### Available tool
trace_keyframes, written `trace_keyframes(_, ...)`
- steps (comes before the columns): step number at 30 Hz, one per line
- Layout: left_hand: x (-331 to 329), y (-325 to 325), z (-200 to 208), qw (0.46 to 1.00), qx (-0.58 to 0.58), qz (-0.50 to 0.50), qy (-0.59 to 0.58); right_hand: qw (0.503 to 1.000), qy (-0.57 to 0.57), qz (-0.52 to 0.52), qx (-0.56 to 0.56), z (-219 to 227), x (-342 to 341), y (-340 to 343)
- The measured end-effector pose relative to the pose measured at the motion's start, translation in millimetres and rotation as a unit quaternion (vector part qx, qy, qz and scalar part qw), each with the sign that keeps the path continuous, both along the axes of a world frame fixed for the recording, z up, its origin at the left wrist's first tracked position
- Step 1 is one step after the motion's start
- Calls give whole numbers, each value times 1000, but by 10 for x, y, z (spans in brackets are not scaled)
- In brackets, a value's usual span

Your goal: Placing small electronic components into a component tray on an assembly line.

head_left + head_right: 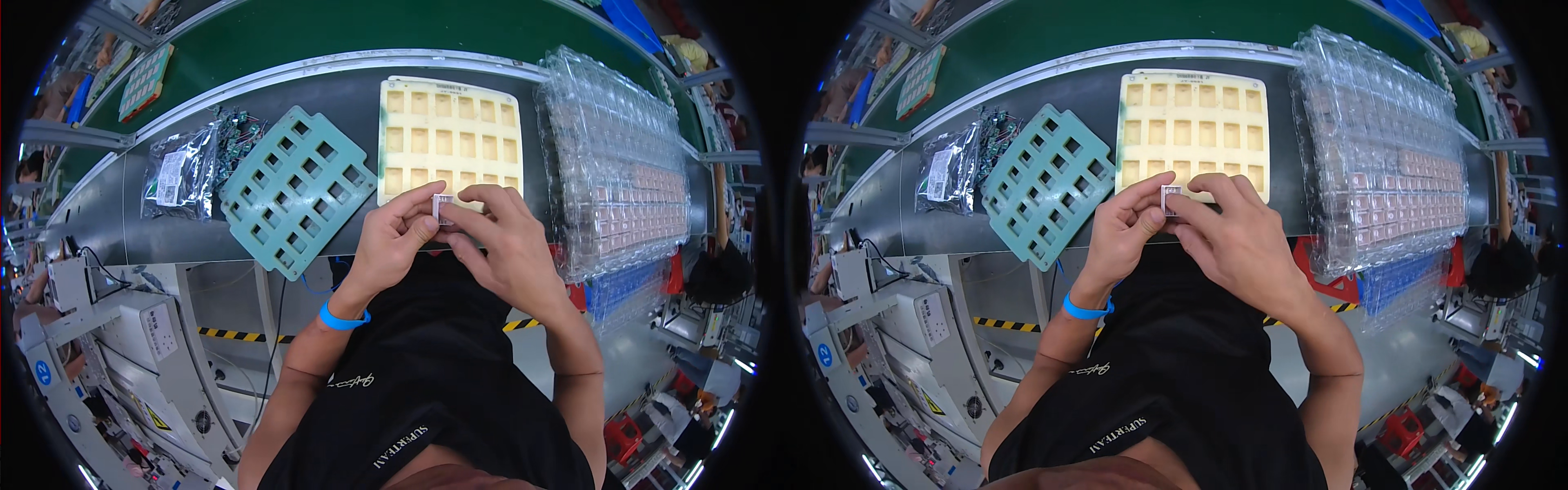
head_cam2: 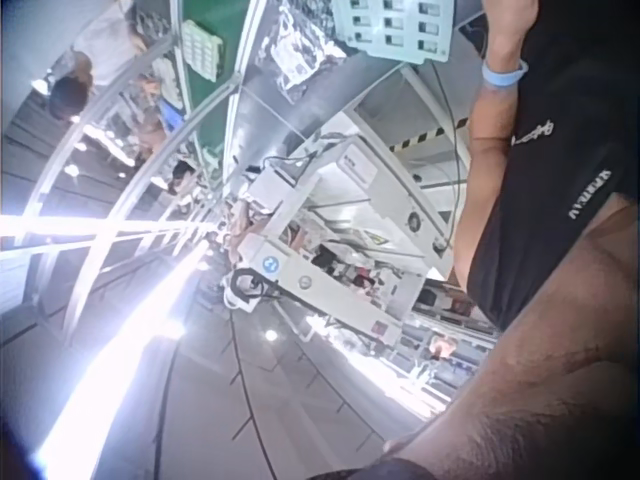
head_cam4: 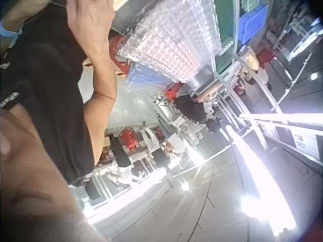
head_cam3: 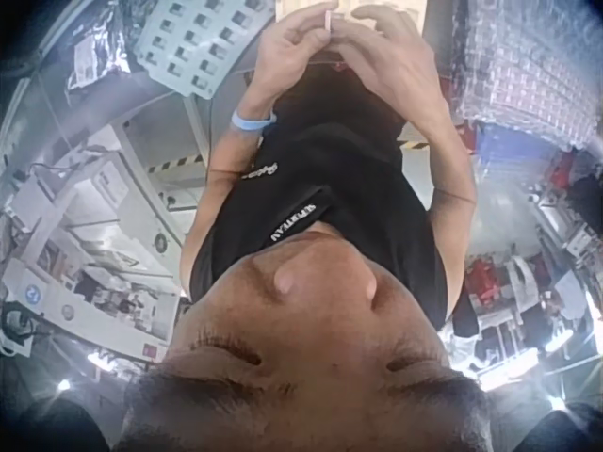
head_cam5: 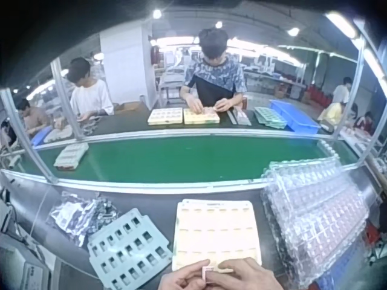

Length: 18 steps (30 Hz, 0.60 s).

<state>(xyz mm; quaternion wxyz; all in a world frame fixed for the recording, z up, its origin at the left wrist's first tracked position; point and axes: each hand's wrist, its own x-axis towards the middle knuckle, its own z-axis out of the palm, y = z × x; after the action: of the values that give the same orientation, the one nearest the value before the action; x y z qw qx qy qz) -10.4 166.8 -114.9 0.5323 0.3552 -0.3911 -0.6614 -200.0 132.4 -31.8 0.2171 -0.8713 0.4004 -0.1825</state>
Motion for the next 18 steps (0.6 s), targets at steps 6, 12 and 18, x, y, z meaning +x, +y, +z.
trace_keyframes(6, 65, -58, 64, 998, -12, 44, -42, 984, -145, -5, 103, -55, 185, -282)
trace_keyframes(12, 243, -72, 76, 990, -1, 135, -35, 997, -55, 16, 50, -15, 459, -754)
trace_keyframes(18, 401, -9, -17, 979, -30, 202, -27, 999, -22, -8, -43, -358, 812, -1333)
